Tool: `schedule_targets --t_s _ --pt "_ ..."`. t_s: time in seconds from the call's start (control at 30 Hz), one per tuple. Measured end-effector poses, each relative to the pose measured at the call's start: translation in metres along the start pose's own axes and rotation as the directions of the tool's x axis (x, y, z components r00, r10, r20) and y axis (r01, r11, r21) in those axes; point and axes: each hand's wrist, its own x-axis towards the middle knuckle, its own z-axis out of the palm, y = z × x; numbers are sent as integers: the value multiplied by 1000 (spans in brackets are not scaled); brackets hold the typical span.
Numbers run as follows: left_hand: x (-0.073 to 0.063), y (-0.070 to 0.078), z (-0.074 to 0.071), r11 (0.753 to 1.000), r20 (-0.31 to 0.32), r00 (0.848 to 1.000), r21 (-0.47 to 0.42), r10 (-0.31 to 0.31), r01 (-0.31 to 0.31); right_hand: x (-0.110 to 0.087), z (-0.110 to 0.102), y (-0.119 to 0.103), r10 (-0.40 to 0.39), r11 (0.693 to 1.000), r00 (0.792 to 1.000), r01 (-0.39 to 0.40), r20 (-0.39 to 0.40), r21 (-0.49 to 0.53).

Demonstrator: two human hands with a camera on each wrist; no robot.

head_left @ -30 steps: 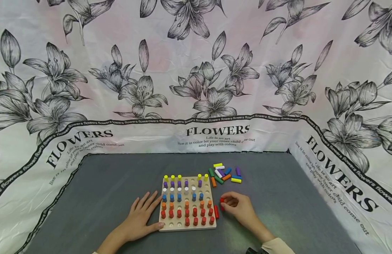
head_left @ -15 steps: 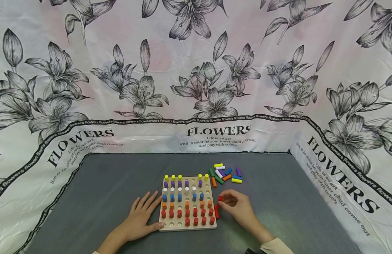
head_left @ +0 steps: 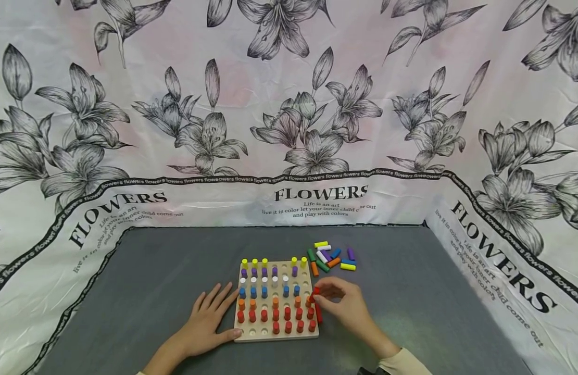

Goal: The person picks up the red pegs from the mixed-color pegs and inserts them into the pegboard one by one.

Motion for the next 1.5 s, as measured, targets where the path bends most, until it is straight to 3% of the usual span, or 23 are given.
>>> schedule_targets --t_s 0.2,0.47,0.73,1.1,1.5 --pt "0 3 -1 1000 3 1000 -7 9 -9 1 5 -7 -91 995 996 90 11 38" --pt "1 -3 4 999 -64 997 -3 47 -47 5 18 -19 -141 986 989 136 48 93" --pt "2 -4 5 1000 -22 1000 6 4 -4 9 34 -27 -189 978 978 180 84 109" --pt "1 -1 1 1000 3 1000 19 1 -1 12 51 -34 -170 981 977 156 130 113" --pt "0 0 0 1000 -18 1000 15 16 -16 15 69 -44 -222 971 959 201 176 131"
